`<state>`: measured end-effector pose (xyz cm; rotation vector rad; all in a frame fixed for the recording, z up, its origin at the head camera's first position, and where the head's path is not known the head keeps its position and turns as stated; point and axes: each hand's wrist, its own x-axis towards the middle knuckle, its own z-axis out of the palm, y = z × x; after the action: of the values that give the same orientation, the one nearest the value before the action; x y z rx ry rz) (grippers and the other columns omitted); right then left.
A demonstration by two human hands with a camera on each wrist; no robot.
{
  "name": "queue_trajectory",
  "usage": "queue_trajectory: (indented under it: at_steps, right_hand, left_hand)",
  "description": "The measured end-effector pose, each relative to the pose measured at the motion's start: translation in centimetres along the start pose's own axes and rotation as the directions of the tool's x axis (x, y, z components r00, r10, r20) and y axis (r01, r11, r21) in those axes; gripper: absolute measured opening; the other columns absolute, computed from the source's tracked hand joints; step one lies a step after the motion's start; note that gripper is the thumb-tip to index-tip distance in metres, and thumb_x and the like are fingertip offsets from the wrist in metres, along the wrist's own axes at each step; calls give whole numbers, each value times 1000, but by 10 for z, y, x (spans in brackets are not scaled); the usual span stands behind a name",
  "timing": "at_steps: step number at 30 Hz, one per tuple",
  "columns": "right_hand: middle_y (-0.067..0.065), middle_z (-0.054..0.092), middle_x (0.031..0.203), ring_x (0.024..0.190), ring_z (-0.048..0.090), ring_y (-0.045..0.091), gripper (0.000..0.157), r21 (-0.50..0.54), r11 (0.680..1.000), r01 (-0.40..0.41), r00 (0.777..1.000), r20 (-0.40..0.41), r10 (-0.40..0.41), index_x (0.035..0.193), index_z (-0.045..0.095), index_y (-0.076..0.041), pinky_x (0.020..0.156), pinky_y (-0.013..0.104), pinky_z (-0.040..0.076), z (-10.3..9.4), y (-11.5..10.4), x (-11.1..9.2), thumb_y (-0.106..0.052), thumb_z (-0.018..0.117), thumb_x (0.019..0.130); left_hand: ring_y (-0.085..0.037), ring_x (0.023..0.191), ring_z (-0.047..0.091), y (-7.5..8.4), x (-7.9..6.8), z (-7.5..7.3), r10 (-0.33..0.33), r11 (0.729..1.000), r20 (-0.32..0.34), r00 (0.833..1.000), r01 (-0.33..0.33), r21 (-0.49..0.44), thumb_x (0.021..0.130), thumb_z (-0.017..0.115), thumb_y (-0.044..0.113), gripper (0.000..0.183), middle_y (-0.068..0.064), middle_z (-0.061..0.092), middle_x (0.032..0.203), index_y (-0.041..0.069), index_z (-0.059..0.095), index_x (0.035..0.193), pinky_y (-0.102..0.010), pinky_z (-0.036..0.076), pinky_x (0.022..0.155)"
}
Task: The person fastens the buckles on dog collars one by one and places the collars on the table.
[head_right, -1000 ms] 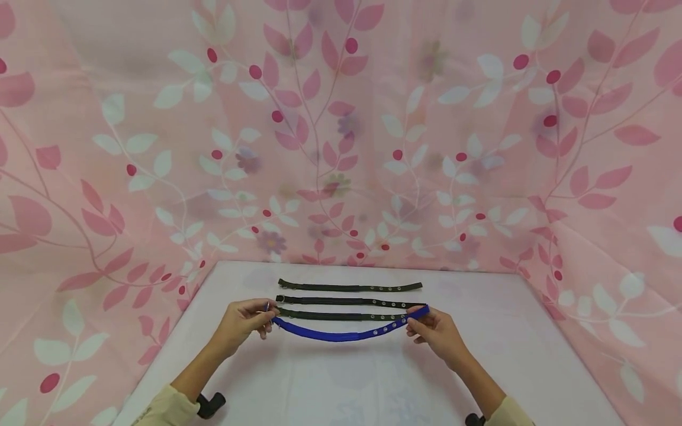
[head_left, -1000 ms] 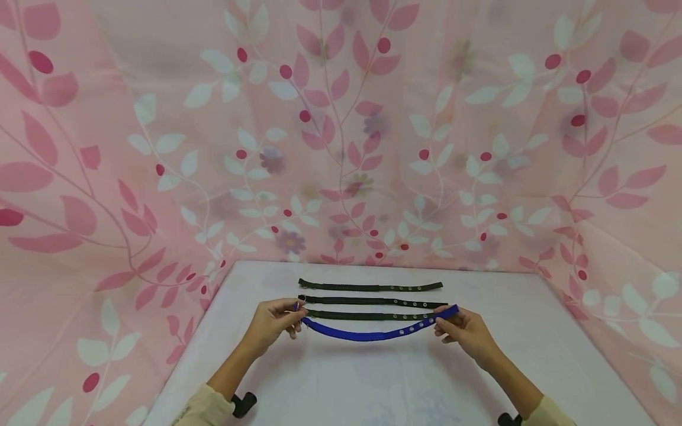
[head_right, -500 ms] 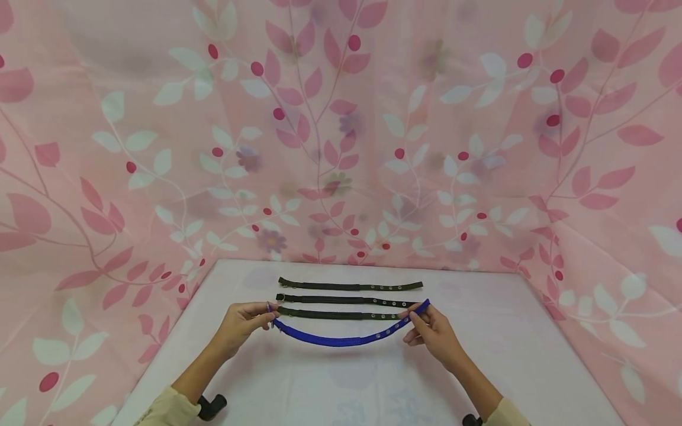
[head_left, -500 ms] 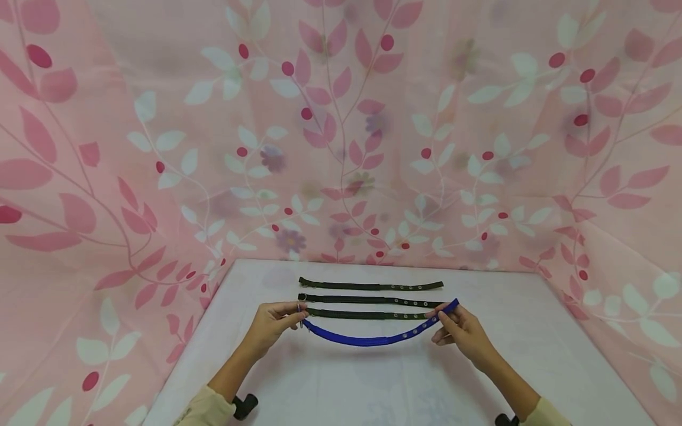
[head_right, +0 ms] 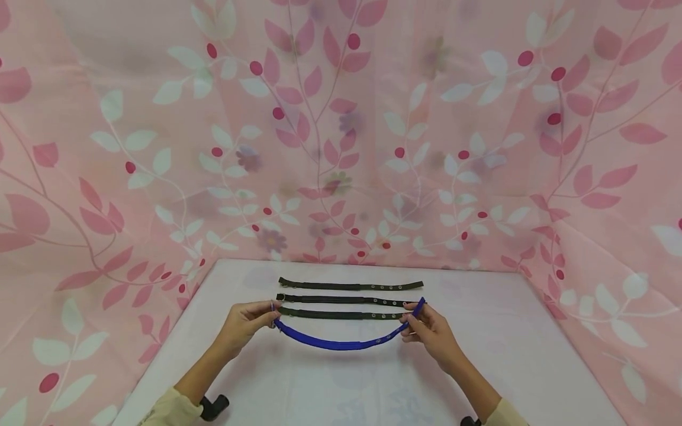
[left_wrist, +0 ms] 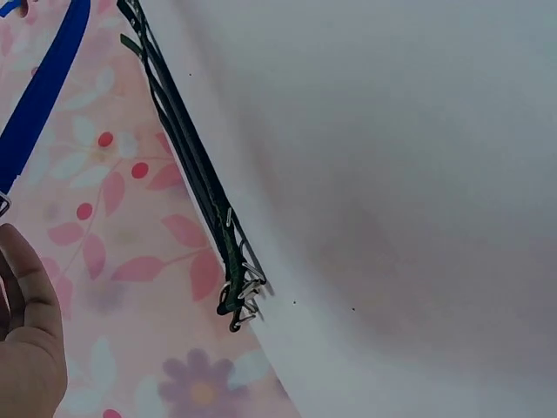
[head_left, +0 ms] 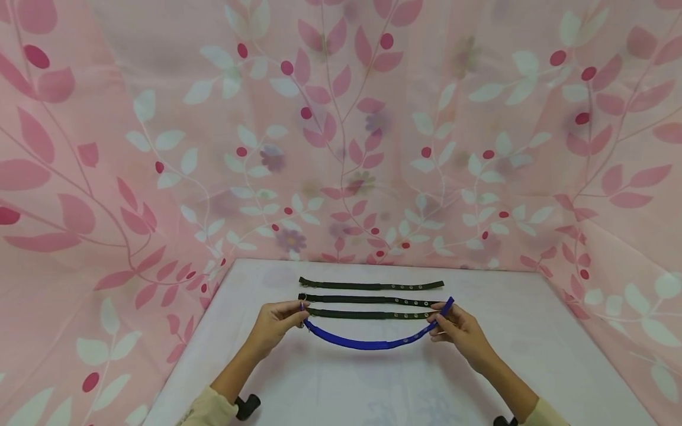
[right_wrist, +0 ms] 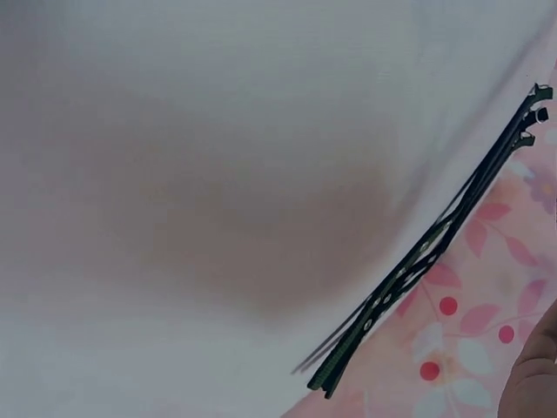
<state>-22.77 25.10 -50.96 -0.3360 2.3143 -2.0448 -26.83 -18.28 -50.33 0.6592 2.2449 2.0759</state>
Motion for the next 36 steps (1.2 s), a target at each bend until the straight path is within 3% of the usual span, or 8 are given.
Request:
queue_trajectory:
  at_steps: [5, 11, 17, 21, 23, 27, 31, 36]
  right_hand:
    - [18, 62, 111, 87, 71, 15, 45, 0, 1000, -19, 998, 60, 19, 136, 41, 12, 78, 32, 61, 1, 3, -1, -5, 59, 98]
    - [19, 67, 110, 87, 70, 20, 42, -75, 997, -25, 998, 57, 29, 132, 49, 14, 76, 31, 61, 4, 3, -3, -8, 60, 98]
    - [29, 65, 109, 85, 69, 28, 30, -188, 982, 19, 995, 101, 0, 120, 57, 8, 69, 36, 61, 7, 4, -6, -13, 59, 99]
    - [35, 61, 116, 82, 69, 27, 31, -197, 979, 43, 994, 110, -21, 122, 56, 7, 63, 37, 61, 7, 5, -6, -16, 56, 101]
    - [35, 61, 116, 81, 69, 28, 31, -204, 977, 54, 994, 100, -34, 123, 55, 6, 61, 37, 60, 7, 5, -6, -17, 56, 102]
    - [26, 66, 105, 80, 67, 22, 27, -271, 958, 98, 994, 63, -84, 122, 57, 2, 60, 35, 59, 8, 5, -5, -16, 56, 101]
    - [16, 69, 93, 79, 63, 13, 26, -344, 925, 160, 987, 27, -160, 122, 60, 2, 60, 33, 59, 9, 2, -3, -12, 57, 100]
    - [7, 71, 91, 84, 67, 16, 33, -370, 911, 185, 981, 9, -196, 132, 60, -5, 66, 30, 59, 12, -4, -3, -14, 59, 100]
  left_hand:
    - [-10, 86, 71, 0, -1, 3, 10, 1000, 2, 1000, -10, -6, 90, 72, 13, 30, -31, 70, 102, -4, 70, 115, -26, 60, 78]
    - [-7, 83, 70, 2, -3, 6, 24, 999, 28, 999, -23, -23, 89, 72, 7, 33, -7, 75, 104, -12, 67, 115, -24, 60, 73]
    - [-4, 78, 67, 4, -4, 9, 38, 999, 39, 999, -37, -24, 88, 72, 4, 34, -15, 74, 105, -18, 65, 113, -21, 58, 69]
    - [-4, 81, 67, 5, -3, 9, 31, 1000, 25, 999, -31, -4, 88, 72, 5, 33, -5, 75, 102, -15, 66, 114, -21, 58, 71]
    - [-4, 84, 67, 5, -2, 9, 35, 999, 5, 999, -35, 3, 89, 72, 5, 31, -3, 75, 103, -13, 67, 114, -21, 58, 73]
    - [-4, 87, 68, 4, -2, 9, 82, 995, -12, 997, -81, 55, 88, 71, 2, 26, -20, 73, 106, -7, 70, 113, -22, 59, 75]
    - [-4, 83, 67, 4, -2, 11, 140, 981, 11, 990, -140, 134, 88, 72, 6, 26, -31, 69, 103, -4, 72, 112, -21, 59, 73]
    - [-7, 85, 69, 9, -1, 13, 167, 983, 18, 986, -168, 80, 89, 72, 6, 28, -31, 68, 103, -8, 70, 113, -21, 58, 73]
